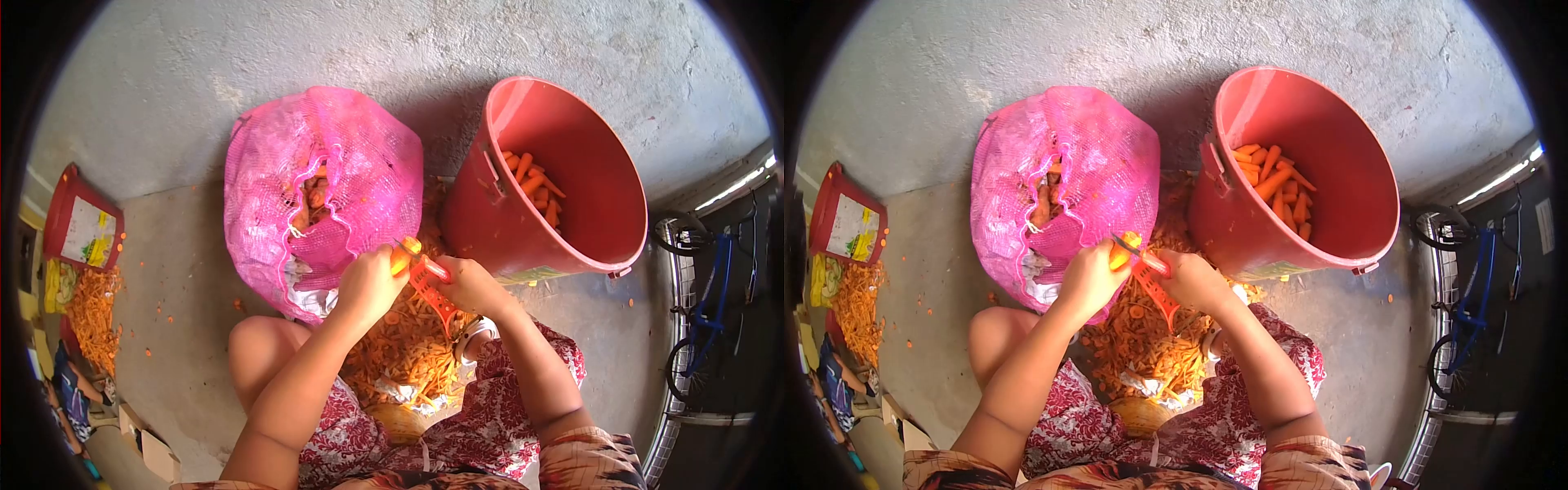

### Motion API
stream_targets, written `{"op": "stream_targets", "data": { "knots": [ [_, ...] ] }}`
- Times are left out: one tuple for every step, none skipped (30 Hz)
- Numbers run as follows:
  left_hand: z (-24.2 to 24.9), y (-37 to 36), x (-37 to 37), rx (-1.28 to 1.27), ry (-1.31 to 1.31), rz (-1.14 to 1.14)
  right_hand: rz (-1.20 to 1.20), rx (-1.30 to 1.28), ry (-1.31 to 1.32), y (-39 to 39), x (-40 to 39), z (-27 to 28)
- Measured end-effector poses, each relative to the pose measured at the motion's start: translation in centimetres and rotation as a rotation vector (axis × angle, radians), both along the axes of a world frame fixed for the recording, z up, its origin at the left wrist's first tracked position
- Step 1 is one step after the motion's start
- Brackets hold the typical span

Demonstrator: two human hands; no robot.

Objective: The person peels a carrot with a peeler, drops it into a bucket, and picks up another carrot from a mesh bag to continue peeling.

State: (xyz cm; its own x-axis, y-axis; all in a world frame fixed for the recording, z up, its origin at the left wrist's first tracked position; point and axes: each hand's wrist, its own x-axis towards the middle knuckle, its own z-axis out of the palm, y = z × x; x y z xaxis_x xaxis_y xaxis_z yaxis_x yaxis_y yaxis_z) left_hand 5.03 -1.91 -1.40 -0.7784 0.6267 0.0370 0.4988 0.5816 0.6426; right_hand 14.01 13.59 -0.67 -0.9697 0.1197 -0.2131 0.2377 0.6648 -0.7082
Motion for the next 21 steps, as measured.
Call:
{"op": "stream_targets", "data": {
  "knots": [
    [0.2,0.0,0.0,-0.003,0.008,-0.006,-0.004,0.013,0.003,-0.1,0.0,-0.1],
    [0.3,0.0,0.0,0.005,0.010,-0.017,-0.024,0.040,0.001,-0.2,0.0,-0.2],
    [0.4,0.0,0.1,0.013,0.011,-0.028,-0.044,0.068,-0.002,-0.4,0.0,-0.4],
    [0.4,0.0,0.2,0.022,0.012,-0.040,-0.063,0.096,-0.004,-0.5,0.1,-0.6],
    [0.2,-0.1,0.1,0.050,-0.045,-0.067,-0.060,0.104,-0.006,-0.5,0.2,-0.8],
    [-0.2,-0.1,0.0,0.076,-0.101,-0.096,-0.058,0.111,-0.006,-0.5,0.3,-1.1],
    [-0.5,-0.1,-0.1,0.102,-0.157,-0.124,-0.055,0.118,-0.007,-0.5,0.4,-1.3],
    [-0.7,-0.1,0.1,0.105,-0.146,-0.120,-0.060,0.133,-0.025,-0.4,0.4,-1.2],
    [-0.8,0.0,0.3,0.108,-0.135,-0.116,-0.066,0.148,-0.043,-0.4,0.5,-1.2],
    [-0.8,0.0,0.4,0.111,-0.123,-0.113,-0.071,0.163,-0.061,-0.4,0.5,-1.2],
    [-0.6,0.0,0.5,0.057,-0.062,-0.106,-0.082,0.173,-0.049,-0.3,0.7,-2.0],
    [-0.2,0.0,0.6,0.002,-0.002,-0.100,-0.092,0.183,-0.038,-0.6,0.8,-2.9],
    [0.0,0.0,0.7,-0.052,0.058,-0.093,-0.102,0.194,-0.028,-0.6,1.0,-3.6],
    [-0.2,0.0,0.6,0.004,-0.072,-0.131,-0.098,0.186,-0.027,-0.3,1.2,-4.1],
    [-0.7,-0.1,0.4,0.060,-0.203,-0.167,-0.092,0.176,-0.027,-0.3,1.2,-3.7],
    [-1.2,-0.2,0.3,0.114,-0.334,-0.203,-0.086,0.166,-0.027,-0.3,1.2,-3.5],
    [-1.9,-0.2,0.2,0.144,-0.528,-0.214,-0.085,0.167,-0.013,-0.2,1.3,-3.7],
    [-2.2,-0.1,0.1,0.173,-0.723,-0.225,-0.084,0.168,0.000,0.1,1.4,-4.0],
    [-2.4,0.1,0.2,0.202,-0.917,-0.237,-0.087,0.171,0.014,0.4,1.5,-4.3],
    [-2.4,0.2,0.3,0.146,-0.724,-0.241,-0.074,0.187,-0.019,0.7,1.6,-4.6],
    [-1.6,0.2,0.6,0.092,-0.531,-0.243,-0.063,0.203,-0.053,0.9,1.7,-4.9]
  ]
}}
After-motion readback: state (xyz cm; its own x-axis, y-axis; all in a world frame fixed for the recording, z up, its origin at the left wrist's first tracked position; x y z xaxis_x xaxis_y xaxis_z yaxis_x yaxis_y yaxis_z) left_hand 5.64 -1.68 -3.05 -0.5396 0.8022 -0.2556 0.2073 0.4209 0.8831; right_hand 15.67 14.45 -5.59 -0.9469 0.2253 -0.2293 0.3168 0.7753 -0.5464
